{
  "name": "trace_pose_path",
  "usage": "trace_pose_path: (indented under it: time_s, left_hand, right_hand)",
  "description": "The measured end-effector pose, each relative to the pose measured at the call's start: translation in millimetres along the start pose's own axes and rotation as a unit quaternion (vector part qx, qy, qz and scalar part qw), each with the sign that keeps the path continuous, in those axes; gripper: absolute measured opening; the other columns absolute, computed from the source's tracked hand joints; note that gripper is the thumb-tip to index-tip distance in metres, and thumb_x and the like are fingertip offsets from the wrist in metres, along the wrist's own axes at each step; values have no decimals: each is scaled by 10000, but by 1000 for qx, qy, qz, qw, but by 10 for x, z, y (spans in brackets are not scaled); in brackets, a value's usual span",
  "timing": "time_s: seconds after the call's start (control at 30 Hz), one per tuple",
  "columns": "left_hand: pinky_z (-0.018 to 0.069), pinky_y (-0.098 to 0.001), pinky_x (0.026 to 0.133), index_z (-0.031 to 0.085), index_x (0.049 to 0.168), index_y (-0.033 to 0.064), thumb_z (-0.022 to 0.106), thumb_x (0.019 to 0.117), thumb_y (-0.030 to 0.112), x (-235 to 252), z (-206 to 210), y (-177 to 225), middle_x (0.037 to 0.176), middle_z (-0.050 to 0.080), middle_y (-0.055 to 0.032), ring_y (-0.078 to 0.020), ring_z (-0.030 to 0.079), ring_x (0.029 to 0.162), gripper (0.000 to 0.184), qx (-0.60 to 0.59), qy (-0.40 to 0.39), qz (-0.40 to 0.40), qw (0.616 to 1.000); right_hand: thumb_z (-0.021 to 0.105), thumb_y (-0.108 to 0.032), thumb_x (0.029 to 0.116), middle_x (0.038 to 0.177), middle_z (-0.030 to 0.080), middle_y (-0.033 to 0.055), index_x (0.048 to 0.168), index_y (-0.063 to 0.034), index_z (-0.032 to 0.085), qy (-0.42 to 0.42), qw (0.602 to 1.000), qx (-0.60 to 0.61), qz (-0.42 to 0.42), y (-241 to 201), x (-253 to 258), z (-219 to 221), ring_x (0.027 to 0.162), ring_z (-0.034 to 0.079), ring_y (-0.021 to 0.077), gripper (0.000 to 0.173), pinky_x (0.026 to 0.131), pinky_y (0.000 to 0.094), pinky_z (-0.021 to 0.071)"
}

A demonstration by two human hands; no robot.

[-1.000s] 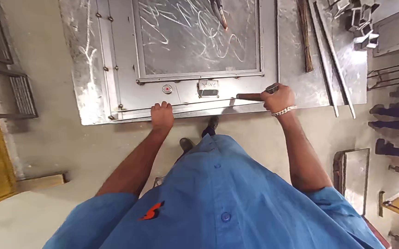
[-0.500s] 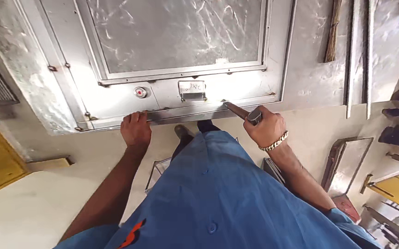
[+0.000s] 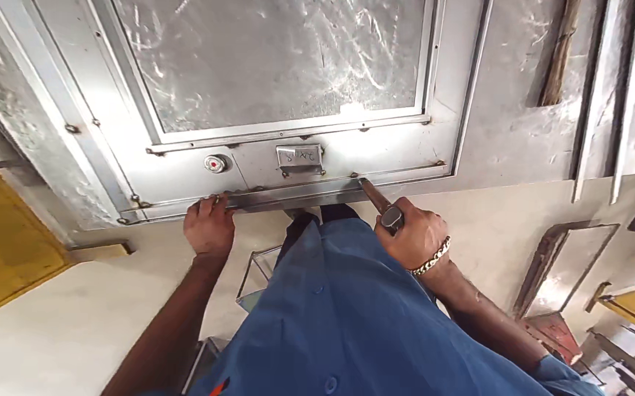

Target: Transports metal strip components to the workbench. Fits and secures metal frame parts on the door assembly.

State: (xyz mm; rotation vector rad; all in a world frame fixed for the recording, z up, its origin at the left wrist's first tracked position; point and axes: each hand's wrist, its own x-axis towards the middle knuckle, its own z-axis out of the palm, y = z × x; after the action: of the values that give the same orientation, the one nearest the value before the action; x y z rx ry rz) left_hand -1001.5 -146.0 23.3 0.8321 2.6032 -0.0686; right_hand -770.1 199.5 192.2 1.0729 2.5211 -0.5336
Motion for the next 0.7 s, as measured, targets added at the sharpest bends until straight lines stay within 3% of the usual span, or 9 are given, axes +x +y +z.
trace_pose_path:
  time_s: [0.13, 0.4, 0.6, 0.7]
  left_hand:
    - [458, -625, 1051, 673, 1335, 87, 598, 1029, 222, -12, -72, -11, 1388, 626, -200, -449, 553, 1317, 343, -9, -20, -13, 1000]
    - [478, -584, 1048, 670, 1341, 98, 601, 1030, 207, -3, 4, -39, 1405, 624, -160, -402, 548, 1341, 337, -13, -11, -18, 1000]
    - [464, -547, 1085, 655, 1369, 130, 601, 1024, 169, -80, 147, -89, 1428, 615, -118, -373, 533, 1363, 352, -17, 27, -20, 999]
    - [490, -544, 1053, 673, 1340, 143, 602, 1020, 156, -91, 189, -59, 1417, 622, -106, -364, 539, 1356, 328, -29, 53, -29, 998]
  right_hand:
    - [636, -473, 833, 624, 660, 110, 903, -64, 724, 32, 999, 7, -29, -119, -11, 57, 552, 670, 328, 424, 463, 517, 475]
    - [587, -488, 832, 598, 626, 118, 853, -69, 684, 45, 998, -32, -39, -235, 0, 76, 541, 653, 344, 430, 450, 519, 431]
    - [571, -521, 864, 641, 645, 187, 887, -41, 684, 51, 996, -44, -53, -222, -56, 128, 586, 663, 430, 494, 480, 596, 440]
    - [565, -530, 869, 662, 655, 205, 908, -38, 690, 52, 996, -52, -48, -211, -60, 129, 615, 672, 448, 509, 504, 610, 452]
